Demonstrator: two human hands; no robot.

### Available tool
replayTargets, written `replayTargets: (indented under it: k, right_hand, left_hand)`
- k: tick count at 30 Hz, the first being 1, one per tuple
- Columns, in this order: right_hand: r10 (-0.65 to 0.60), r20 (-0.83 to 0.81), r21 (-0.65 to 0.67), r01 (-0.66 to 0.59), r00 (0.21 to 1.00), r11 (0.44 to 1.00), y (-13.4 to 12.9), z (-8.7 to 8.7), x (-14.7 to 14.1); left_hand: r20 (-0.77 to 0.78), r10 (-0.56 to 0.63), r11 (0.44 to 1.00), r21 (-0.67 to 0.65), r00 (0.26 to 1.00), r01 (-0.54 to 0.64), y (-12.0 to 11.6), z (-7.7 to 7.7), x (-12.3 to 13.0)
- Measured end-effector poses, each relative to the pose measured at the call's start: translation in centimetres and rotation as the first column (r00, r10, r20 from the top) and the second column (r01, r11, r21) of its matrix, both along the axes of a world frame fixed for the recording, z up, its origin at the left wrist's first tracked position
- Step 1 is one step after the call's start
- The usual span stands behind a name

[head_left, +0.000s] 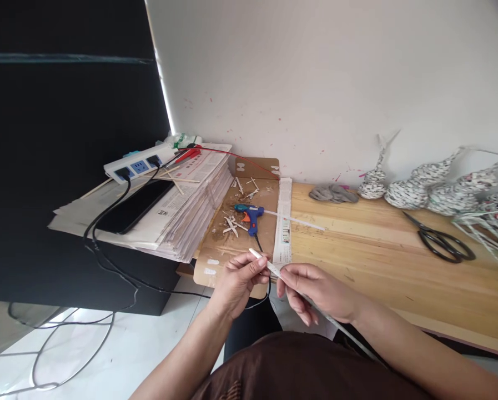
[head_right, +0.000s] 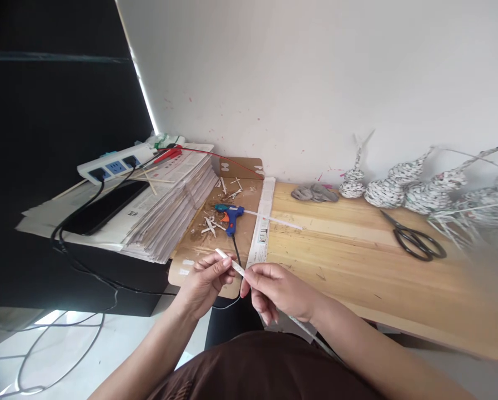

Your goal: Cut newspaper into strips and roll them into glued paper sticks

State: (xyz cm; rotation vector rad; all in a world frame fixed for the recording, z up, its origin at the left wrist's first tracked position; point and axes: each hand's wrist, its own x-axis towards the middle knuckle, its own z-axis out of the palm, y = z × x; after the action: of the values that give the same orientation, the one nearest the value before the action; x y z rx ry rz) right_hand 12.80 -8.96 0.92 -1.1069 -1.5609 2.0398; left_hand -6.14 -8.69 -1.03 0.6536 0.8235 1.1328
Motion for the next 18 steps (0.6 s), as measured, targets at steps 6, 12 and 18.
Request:
replayTargets:
  k: [6,12,18]
  right_hand:
    - [-0.243,0.351,0.718,-0.093,0.904,0.69,-1.0,1.2,-0.5]
    - [-0.034,0.201,0.333,-0.035,0.979,0.942,-0.6,0.6,0.2]
    - [0.036,0.004,0.042,-0.036,0.999,0.998,-0.4,-0.3,0.8]
  left_hand:
    - [-0.013,0.015,1.0,0.009,1.0,-0.015,0.0,-0.2,0.3]
    - [-0.023,0.002,1.0,0.022,1.0,-0.002,-0.1,-0.4,0.3]
    - [-0.07,-0.008,1.0,0.027,0.997,0.01,-0.3,0.0,0.8]
